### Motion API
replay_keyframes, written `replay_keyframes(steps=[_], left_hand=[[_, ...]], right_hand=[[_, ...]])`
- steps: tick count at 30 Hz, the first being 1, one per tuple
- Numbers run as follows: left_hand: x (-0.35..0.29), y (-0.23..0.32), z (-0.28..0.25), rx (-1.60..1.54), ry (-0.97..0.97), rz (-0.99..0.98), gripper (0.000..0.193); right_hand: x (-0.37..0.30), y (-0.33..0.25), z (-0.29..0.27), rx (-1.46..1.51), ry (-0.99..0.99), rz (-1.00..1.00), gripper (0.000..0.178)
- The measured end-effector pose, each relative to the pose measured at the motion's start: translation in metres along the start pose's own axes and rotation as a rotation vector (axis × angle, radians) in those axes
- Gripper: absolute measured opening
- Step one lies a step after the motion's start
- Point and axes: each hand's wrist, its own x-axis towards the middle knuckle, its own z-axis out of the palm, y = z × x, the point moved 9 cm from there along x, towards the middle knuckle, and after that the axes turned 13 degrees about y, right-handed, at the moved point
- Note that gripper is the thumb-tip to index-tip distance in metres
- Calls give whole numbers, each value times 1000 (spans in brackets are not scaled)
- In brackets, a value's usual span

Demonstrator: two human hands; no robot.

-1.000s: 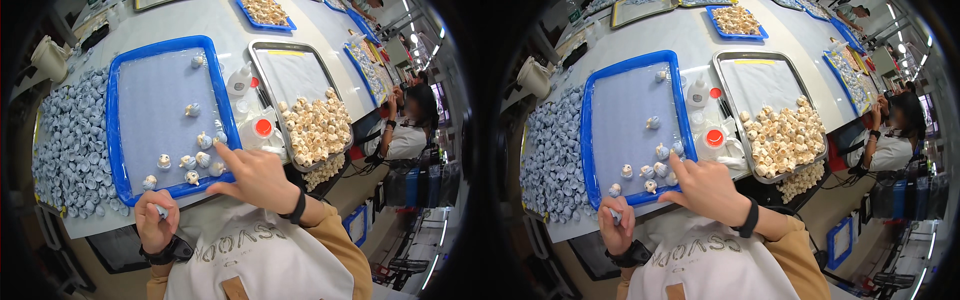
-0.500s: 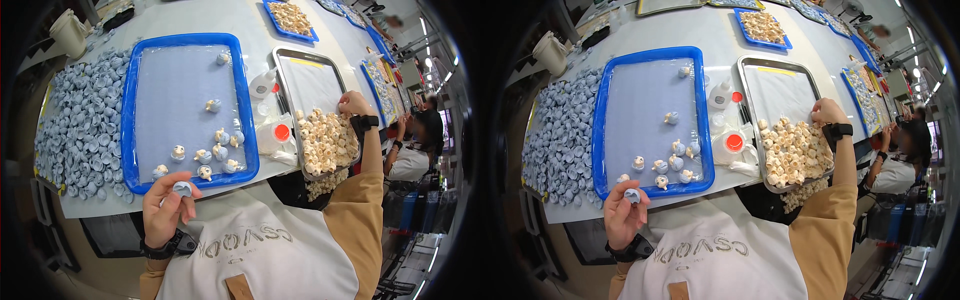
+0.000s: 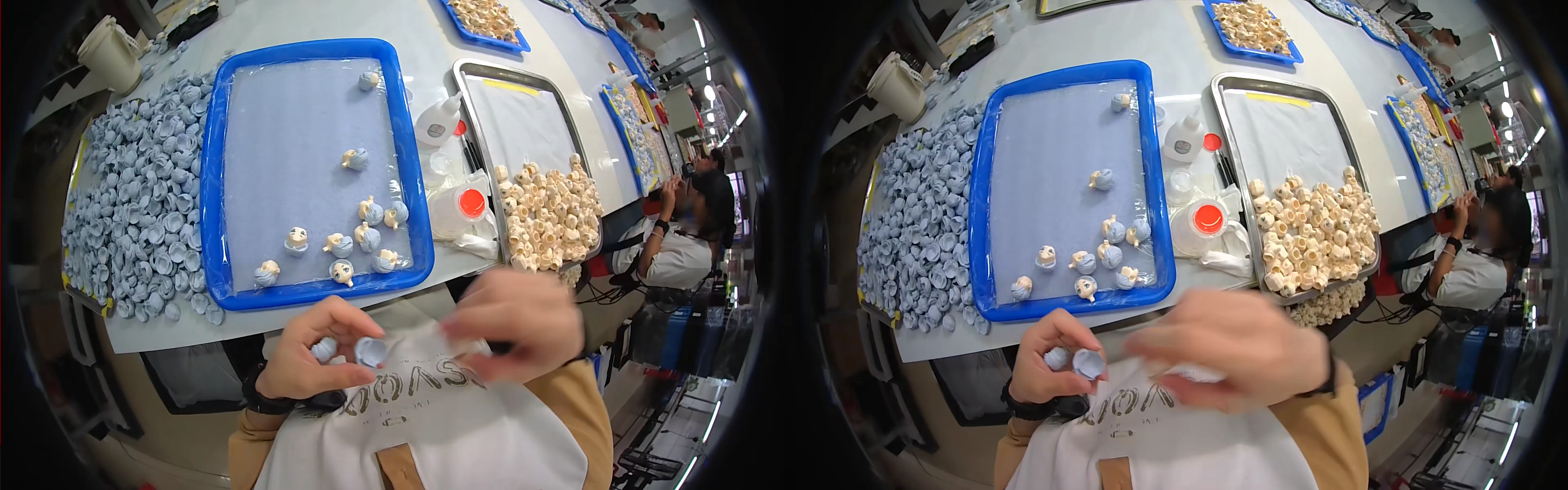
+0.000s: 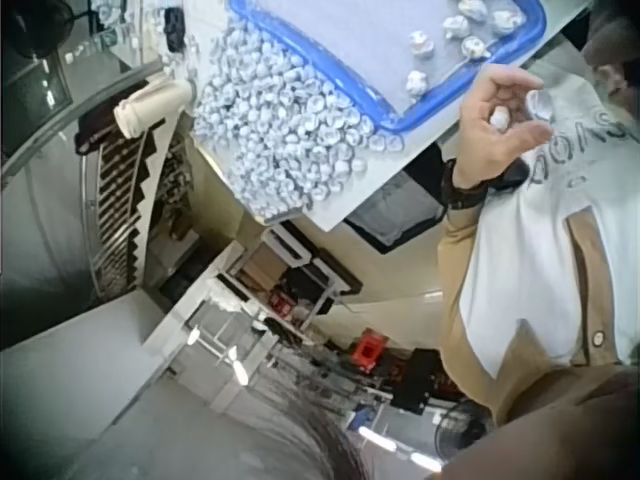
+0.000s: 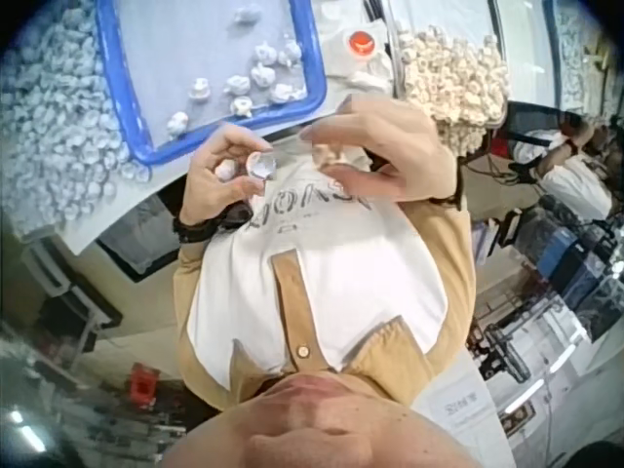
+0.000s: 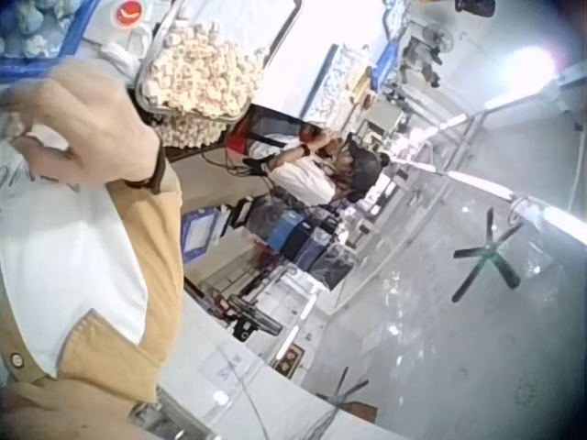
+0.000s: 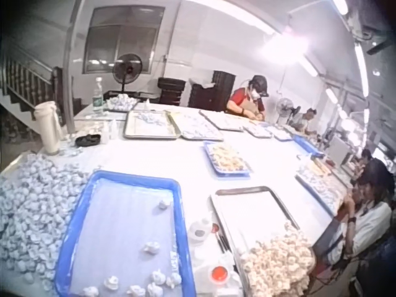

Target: The person repeatedly picks up small blue plastic shells and beige cone-shaped pieces from trays on a table. They insert the beige cones into the blue shells and place the assembled units onto a blue tray. The process is repetitive and performed by hand without tools.

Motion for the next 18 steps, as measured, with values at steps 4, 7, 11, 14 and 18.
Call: replay_keyframes(steps=[4, 7, 11, 14, 18], left_hand=[[-1, -1, 7, 53, 20, -85, 38], [-1, -4, 4, 118, 18, -69, 37], [0, -2, 2, 155, 70, -52, 37], [-1, -13, -2, 120, 76, -49, 38], [0, -9, 0, 118, 30, -7, 36]], right_hand=[[-3, 21, 42, 122, 62, 239, 20], [0, 22, 49, 49, 103, 148, 18], [-3, 26, 50, 20, 129, 195, 23], [-7, 26, 50, 120, 83, 205, 27], [-9, 24, 46, 177, 40, 161, 29]])
